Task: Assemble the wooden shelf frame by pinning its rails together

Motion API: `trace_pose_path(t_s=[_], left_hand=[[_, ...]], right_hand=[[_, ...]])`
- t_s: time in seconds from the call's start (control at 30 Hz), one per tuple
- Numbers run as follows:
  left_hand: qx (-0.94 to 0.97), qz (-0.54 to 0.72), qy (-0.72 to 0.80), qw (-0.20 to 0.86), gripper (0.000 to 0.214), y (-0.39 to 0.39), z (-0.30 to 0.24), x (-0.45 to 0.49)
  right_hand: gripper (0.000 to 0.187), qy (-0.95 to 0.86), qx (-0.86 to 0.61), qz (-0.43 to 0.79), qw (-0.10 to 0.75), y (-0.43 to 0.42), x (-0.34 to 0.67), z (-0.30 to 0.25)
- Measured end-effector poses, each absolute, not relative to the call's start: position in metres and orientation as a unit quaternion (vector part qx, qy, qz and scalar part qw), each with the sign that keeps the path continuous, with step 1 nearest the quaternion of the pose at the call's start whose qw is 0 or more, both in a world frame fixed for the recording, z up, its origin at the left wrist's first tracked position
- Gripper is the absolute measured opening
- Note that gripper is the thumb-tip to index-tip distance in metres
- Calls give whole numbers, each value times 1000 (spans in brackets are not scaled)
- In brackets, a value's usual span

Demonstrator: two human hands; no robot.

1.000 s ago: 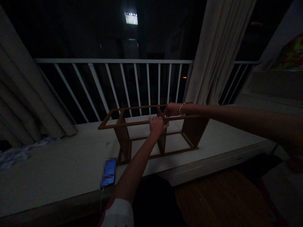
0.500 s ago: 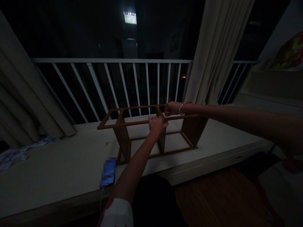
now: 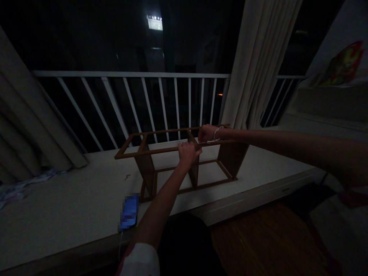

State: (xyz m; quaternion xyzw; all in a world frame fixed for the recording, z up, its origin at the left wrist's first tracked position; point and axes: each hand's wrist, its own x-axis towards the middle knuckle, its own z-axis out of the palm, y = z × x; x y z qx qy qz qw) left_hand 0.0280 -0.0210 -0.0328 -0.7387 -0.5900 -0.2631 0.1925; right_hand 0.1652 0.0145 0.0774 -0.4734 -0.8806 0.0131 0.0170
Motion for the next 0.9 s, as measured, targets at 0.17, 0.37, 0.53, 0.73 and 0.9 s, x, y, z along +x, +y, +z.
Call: trace_pose_path(t_s=[0.17,0.37,0.53,0.73,0.9], left_hand=[[-734,-266,-593,196,54,-21,-32,29],[-735,-267,-591,199,54,-22,-30,28],[-729,-264,-600,194,51,-23,-31,29],[-731,-265,-599,191,50,-26,-29,30],[-730,-265,-598,198,50,-27,-28,29]], right_hand=[[28,-867,-491,63,55,17,168,72],[24,-878,-474,38,61,13,166,65],[21,-898,-437,-9,53,8,168,66],[26,-907,-419,35,23,2,172,71],[23,-914,-405,-19,12,-2,168,74]])
